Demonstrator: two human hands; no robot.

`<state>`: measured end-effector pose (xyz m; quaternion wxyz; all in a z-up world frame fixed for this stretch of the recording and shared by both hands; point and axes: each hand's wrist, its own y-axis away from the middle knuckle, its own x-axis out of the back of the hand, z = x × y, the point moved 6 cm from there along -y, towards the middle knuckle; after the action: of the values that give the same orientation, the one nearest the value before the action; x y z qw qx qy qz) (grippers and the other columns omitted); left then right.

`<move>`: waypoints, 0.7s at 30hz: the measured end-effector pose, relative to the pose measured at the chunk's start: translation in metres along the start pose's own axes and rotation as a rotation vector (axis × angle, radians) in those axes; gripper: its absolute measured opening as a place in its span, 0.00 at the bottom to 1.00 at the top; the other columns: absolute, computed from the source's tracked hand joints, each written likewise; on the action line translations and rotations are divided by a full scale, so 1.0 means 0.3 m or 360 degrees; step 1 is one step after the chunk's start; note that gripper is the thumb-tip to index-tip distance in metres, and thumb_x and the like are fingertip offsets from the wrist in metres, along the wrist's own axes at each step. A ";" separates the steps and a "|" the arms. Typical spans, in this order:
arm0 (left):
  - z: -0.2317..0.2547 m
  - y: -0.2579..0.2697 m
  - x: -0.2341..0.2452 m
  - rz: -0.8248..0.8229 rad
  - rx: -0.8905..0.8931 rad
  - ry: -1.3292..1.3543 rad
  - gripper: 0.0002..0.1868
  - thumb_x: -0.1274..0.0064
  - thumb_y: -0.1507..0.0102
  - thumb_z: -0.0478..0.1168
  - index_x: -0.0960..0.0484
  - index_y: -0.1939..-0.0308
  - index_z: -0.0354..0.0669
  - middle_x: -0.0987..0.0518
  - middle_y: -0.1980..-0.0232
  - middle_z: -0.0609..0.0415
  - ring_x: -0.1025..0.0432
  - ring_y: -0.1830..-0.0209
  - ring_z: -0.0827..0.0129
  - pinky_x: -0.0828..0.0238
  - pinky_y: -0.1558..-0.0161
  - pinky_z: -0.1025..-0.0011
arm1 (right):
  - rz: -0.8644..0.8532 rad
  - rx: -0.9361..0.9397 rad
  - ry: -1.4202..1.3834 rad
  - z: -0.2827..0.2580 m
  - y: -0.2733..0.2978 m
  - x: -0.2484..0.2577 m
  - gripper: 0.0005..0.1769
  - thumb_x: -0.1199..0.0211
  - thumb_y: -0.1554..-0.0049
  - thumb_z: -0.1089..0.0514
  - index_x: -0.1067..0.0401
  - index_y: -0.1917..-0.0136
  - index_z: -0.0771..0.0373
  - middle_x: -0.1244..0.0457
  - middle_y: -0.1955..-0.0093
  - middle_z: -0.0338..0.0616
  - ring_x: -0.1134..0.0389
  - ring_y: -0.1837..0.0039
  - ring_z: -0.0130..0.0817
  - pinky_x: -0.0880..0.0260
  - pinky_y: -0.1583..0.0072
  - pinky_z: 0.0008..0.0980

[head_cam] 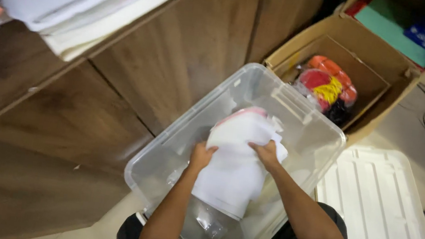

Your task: The person sits on the floor and repeatedly picks up stacks of white papers from a clear plastic bin, then places them onto a wooden cabinet shelf. The person handles the papers by hand, stacking them neatly on the shelf.

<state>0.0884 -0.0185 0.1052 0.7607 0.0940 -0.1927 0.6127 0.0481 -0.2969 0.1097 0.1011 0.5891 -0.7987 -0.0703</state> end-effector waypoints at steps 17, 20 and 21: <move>1.429 -0.038 1.009 0.0575 -0.0491 0.0856 0.23 0.36 0.45 0.27 0.21 0.46 0.31 0.16 0.51 0.49 0.22 0.53 0.66 0.23 0.49 0.68 | -0.0633 0.0659 -0.0392 -1.517 0.350 -0.217 0.26 0.34 0.42 0.61 0.34 0.32 0.66 0.31 0.40 0.44 0.29 0.41 0.32 0.27 0.39 0.35; 1.533 -0.055 1.189 0.0660 -0.0475 0.0762 0.26 0.37 0.45 0.26 0.24 0.43 0.30 0.16 0.47 0.46 0.21 0.51 0.64 0.23 0.47 0.68 | -0.0611 0.0918 0.0058 -1.747 0.353 -0.341 0.28 0.33 0.43 0.61 0.32 0.31 0.70 0.31 0.41 0.50 0.29 0.45 0.35 0.27 0.43 0.35; 1.549 -0.071 1.244 0.0714 -0.0465 0.0733 0.26 0.37 0.44 0.26 0.25 0.42 0.29 0.16 0.47 0.44 0.21 0.50 0.63 0.22 0.47 0.68 | -0.0618 0.0906 0.0157 -1.819 0.350 -0.387 0.28 0.33 0.43 0.60 0.33 0.31 0.70 0.31 0.41 0.51 0.29 0.46 0.36 0.26 0.44 0.34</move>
<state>0.0916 0.1348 0.6815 0.6361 -0.2011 -0.1175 0.7356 0.1173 -0.1512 0.6539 -0.0440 0.7374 -0.6533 0.1660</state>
